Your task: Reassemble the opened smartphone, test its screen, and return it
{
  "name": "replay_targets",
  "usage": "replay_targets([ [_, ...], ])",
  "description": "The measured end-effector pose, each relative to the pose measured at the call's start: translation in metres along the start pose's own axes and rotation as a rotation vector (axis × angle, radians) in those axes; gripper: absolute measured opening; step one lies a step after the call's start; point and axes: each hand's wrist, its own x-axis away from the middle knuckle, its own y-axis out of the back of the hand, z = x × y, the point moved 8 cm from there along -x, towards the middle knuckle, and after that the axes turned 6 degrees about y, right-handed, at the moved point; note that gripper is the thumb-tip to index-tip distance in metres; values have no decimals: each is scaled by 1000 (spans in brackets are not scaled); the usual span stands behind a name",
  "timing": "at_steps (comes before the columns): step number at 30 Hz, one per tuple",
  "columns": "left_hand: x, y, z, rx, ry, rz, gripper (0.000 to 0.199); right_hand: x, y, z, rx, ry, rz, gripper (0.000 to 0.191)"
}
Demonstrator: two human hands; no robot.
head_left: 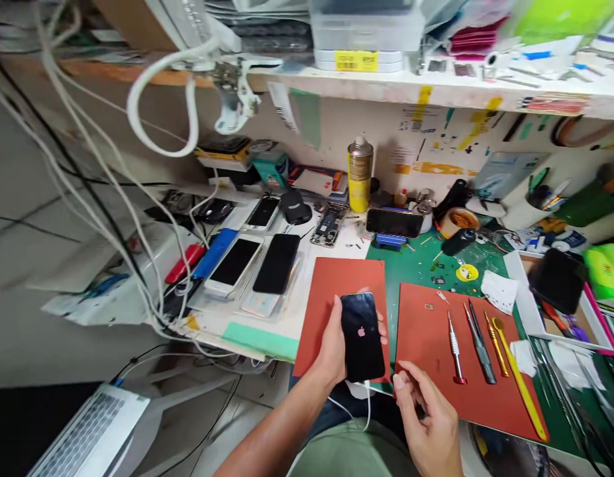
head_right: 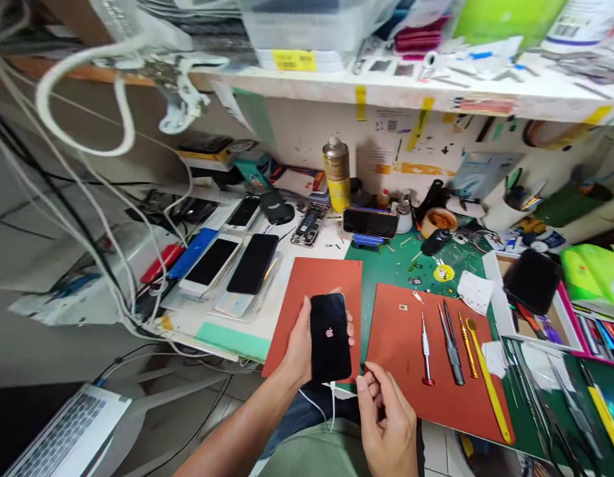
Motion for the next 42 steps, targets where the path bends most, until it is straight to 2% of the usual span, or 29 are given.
replay_targets([
  [3, 1, 3, 2, 10, 7, 29, 77, -5, -17, -4, -65, -72, 87, 44],
  [9, 5, 2, 1, 18, 6, 82, 82, -10, -27, -3, -110, -143, 160, 48],
  [24, 4, 5, 3, 58, 14, 39, 74, -14, -28, 12, -61, 38, 187, 42],
  [42, 3, 7, 3, 67, 8, 55, 68, -15, -30, 13, -103, 43, 208, 40],
])
